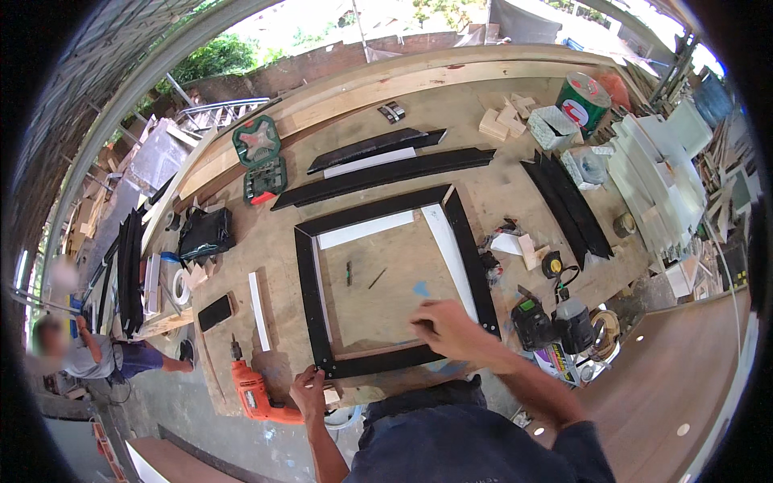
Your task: The person uses a drill to create pilot holes and an impact driver to drive screws into the corners of a black wooden frame while it sits on a workbench.
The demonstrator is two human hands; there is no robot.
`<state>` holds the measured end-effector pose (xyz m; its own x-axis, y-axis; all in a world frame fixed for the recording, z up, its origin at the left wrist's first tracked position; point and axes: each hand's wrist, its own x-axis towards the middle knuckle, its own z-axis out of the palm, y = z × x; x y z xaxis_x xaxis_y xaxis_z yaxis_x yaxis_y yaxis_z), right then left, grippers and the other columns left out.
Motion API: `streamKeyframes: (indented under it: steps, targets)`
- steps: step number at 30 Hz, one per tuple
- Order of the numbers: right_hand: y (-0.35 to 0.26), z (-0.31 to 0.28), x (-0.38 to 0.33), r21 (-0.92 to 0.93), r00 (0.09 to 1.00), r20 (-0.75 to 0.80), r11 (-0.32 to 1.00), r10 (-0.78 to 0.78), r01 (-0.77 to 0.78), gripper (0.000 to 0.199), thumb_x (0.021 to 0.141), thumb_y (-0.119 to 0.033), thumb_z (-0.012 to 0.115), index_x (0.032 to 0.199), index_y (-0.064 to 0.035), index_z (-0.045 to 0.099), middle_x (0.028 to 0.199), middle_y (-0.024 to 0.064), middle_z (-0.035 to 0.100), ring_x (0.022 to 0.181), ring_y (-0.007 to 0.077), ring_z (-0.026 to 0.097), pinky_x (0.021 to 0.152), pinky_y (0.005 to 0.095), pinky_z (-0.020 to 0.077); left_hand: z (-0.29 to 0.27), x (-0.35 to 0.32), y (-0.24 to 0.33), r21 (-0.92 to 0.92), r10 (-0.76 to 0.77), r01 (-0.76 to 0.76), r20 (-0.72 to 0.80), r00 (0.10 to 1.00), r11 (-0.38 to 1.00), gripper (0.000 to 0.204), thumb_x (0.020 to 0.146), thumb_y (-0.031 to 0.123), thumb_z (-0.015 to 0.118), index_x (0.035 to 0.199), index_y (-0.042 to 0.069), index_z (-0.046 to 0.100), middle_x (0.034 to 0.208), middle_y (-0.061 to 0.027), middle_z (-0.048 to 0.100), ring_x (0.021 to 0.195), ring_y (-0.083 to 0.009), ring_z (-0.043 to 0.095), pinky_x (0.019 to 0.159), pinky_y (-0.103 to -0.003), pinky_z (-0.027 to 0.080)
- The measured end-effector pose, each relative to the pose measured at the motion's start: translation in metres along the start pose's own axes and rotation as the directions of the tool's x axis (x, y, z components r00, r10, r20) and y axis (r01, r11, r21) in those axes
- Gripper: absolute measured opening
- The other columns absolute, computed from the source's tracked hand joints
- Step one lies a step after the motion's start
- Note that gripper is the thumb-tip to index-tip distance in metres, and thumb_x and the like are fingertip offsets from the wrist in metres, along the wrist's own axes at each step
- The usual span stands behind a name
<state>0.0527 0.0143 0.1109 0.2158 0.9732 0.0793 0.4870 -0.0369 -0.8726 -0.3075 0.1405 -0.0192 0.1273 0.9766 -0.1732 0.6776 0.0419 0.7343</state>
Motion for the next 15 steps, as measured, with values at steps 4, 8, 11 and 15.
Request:
streamKeyframes:
  steps: [4,8,11,15]
  targets:
    - [0.099,0.124,0.013,-0.013,0.961,-0.202,0.981,0.188,-0.194,0.014,0.086,-0.012,0.069,0.086,0.0014,0.07,0.084,0.0226,0.067,0.084,0.0441,0.065,0.074,0.0504,0.0504,-0.007,-0.001,0.03,-0.032,-0.074,0.072,-0.038,0.997,0.997,0.041,0.088,0.017,0.075,0.121,-0.006,0.072,0.096,-0.0156,0.074,0.081,-0.0202,0.071,0.076,-0.032,0.058]
    - [0.1,0.163,0.023,0.012,0.927,-0.28,0.966,0.25,-0.257,0.014,0.089,-0.011,0.067,0.095,0.0006,0.072,0.088,0.0238,0.068,0.086,0.045,0.065,0.075,0.052,0.0498,-0.021,0.021,0.012,-0.107,0.184,-0.199,-0.138,0.973,0.974,0.033,0.092,0.012,0.07,0.12,-0.007,0.072,0.1,-0.0151,0.071,0.084,-0.0191,0.069,0.072,-0.031,0.057]
    - [0.106,0.158,0.016,0.058,0.912,-0.381,0.989,0.15,-0.138,0.022,0.091,-0.005,0.063,0.111,0.0018,0.07,0.093,0.0231,0.068,0.085,0.0412,0.066,0.074,0.0479,0.0513,-0.009,0.023,0.034,-0.19,0.184,-0.2,-0.101,0.978,0.961,0.03,0.093,0.009,0.07,0.119,-0.005,0.073,0.102,-0.0137,0.071,0.088,-0.0207,0.069,0.076,-0.032,0.056]
    - [0.101,0.144,-0.011,0.166,0.852,-0.454,0.964,0.262,-0.208,0.024,0.09,0.003,0.06,0.112,0.0024,0.071,0.092,0.0195,0.069,0.081,0.0326,0.068,0.073,0.0394,0.0531,0.007,0.03,0.046,-0.183,0.305,-0.307,-0.037,0.952,0.934,0.027,0.091,0.005,0.07,0.117,-0.001,0.074,0.102,-0.0113,0.071,0.087,-0.02,0.068,0.079,-0.031,0.054]
